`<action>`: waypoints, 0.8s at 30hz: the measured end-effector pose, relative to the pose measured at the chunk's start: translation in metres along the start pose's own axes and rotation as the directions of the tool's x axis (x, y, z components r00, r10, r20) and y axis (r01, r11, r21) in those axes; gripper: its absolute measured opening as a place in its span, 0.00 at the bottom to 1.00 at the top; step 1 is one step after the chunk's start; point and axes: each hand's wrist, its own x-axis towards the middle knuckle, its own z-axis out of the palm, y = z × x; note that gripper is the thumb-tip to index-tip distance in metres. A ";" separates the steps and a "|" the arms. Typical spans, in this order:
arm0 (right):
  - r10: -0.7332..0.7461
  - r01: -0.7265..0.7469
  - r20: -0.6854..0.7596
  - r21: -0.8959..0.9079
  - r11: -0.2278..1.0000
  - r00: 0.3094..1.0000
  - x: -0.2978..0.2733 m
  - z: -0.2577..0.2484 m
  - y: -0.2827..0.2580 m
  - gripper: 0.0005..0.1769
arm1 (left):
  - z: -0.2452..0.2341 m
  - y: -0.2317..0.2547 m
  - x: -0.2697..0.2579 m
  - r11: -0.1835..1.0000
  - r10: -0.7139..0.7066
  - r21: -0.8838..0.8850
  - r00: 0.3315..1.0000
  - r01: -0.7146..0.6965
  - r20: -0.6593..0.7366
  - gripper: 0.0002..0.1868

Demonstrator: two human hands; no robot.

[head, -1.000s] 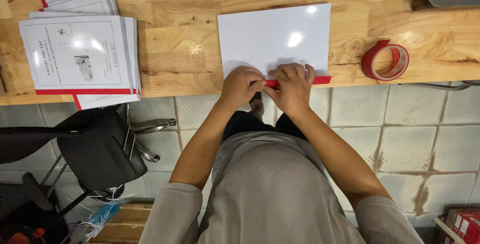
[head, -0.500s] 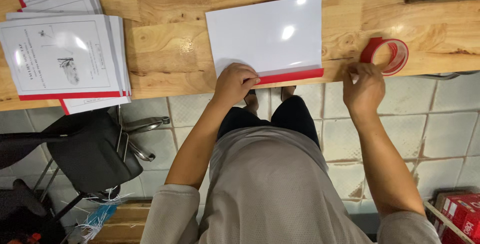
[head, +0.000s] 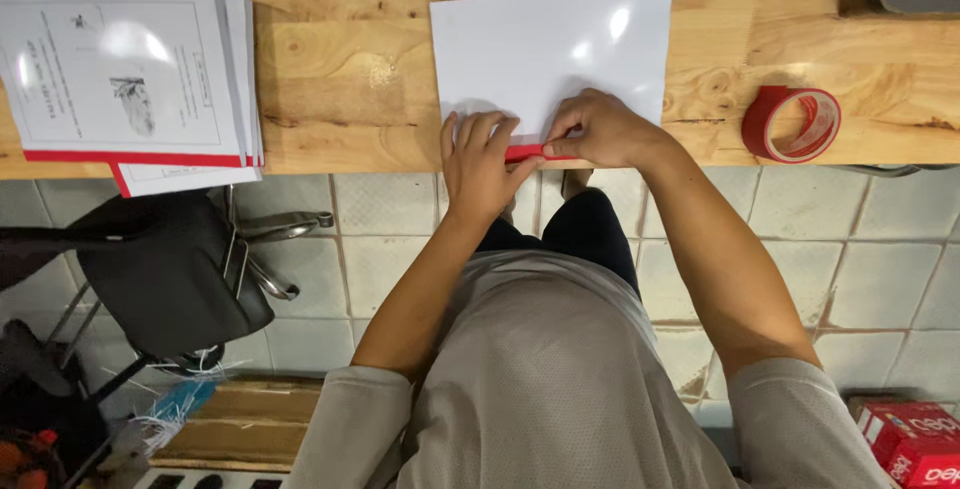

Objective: The person tapes red tape across the bottom edge of laminated documents, folds the tape over the edge, and places each finished document into a stack. The person repeats this process for several documents.

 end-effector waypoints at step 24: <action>-0.302 0.191 -0.371 -0.307 0.932 0.878 -0.061 0.017 -0.008 0.28 | -0.014 -0.022 -0.004 0.969 0.228 -0.105 0.972 -0.222 0.048 0.19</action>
